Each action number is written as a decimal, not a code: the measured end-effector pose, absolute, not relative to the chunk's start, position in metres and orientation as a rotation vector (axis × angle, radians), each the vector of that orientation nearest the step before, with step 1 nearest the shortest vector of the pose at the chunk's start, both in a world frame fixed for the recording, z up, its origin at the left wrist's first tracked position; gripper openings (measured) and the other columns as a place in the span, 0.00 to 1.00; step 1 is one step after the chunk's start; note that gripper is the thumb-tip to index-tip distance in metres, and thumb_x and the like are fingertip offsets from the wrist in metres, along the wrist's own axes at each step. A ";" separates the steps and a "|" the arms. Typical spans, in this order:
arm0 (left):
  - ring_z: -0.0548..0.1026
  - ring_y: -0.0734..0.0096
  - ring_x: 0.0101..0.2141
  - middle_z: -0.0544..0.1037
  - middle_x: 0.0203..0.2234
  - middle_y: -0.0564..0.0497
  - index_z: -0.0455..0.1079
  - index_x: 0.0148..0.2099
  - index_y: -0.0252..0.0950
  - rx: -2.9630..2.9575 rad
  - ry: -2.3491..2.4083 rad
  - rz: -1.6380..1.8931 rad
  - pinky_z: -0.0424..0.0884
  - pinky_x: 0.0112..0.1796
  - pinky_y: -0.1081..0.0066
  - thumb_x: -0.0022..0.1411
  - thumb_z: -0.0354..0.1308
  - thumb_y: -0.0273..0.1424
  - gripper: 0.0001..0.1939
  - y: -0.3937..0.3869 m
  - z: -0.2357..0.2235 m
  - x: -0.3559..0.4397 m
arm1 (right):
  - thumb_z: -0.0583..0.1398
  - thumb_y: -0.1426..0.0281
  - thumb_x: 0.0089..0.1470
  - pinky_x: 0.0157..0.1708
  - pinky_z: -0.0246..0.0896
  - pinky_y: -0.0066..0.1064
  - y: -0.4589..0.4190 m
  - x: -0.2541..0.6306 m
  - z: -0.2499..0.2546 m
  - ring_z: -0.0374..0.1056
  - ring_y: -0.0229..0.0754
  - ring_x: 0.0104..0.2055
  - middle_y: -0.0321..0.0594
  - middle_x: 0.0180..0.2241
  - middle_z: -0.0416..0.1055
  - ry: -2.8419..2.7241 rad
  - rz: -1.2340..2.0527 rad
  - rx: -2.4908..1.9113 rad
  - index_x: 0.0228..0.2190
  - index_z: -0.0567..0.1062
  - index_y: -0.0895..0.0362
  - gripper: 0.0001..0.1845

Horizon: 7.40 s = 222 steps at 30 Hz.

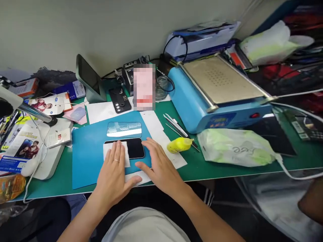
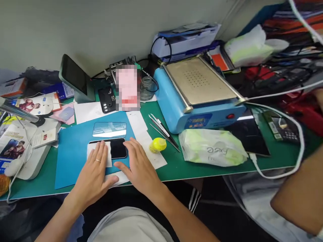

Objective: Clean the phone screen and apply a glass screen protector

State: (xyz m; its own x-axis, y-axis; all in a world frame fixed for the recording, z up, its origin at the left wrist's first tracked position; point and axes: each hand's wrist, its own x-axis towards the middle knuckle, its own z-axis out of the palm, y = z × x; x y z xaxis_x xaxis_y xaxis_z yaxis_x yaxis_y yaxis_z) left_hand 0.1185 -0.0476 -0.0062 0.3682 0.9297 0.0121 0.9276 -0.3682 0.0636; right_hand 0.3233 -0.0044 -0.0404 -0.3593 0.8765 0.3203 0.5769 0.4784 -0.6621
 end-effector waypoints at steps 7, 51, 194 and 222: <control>0.45 0.41 0.74 0.48 0.73 0.26 0.41 0.76 0.21 2.592 1.533 0.027 0.56 0.69 0.44 0.67 0.43 0.65 0.57 -0.022 -0.004 0.146 | 0.61 0.64 0.66 0.53 0.76 0.44 -0.016 0.332 -0.020 0.74 0.54 0.59 0.46 0.54 0.77 -1.898 0.476 -1.064 0.59 0.66 0.49 0.22; 0.47 0.51 0.74 0.51 0.74 0.38 0.35 0.78 0.33 2.362 1.803 0.300 0.58 0.70 0.47 0.78 0.44 0.43 0.37 -0.068 -0.013 0.068 | 0.57 0.61 0.69 0.44 0.70 0.43 0.026 0.323 -0.012 0.72 0.50 0.46 0.47 0.46 0.74 -2.455 0.263 -0.958 0.56 0.74 0.54 0.19; 0.46 0.45 0.74 0.48 0.75 0.34 0.31 0.78 0.34 2.339 1.791 0.242 0.54 0.70 0.45 0.66 0.49 0.64 0.56 -0.067 -0.012 0.067 | 0.61 0.66 0.66 0.38 0.73 0.41 -0.003 0.324 -0.020 0.73 0.49 0.40 0.45 0.40 0.74 -2.260 0.186 -1.040 0.54 0.75 0.56 0.17; 0.43 0.45 0.75 0.42 0.76 0.38 0.28 0.79 0.38 2.384 1.851 0.078 0.53 0.69 0.43 0.72 0.47 0.58 0.49 -0.063 -0.007 0.067 | 0.64 0.69 0.63 0.42 0.72 0.40 0.000 0.340 -0.029 0.70 0.48 0.43 0.46 0.41 0.72 -2.175 0.247 -1.018 0.54 0.74 0.62 0.20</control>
State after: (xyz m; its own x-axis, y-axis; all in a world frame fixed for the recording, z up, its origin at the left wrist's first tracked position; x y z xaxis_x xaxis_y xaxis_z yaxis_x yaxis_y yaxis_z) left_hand 0.0666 -0.0635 -0.0073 0.2500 0.9677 -0.0339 0.9614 -0.2439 0.1278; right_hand 0.3401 0.0002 -0.0290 -0.4359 0.7317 0.5241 0.5958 0.6710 -0.4413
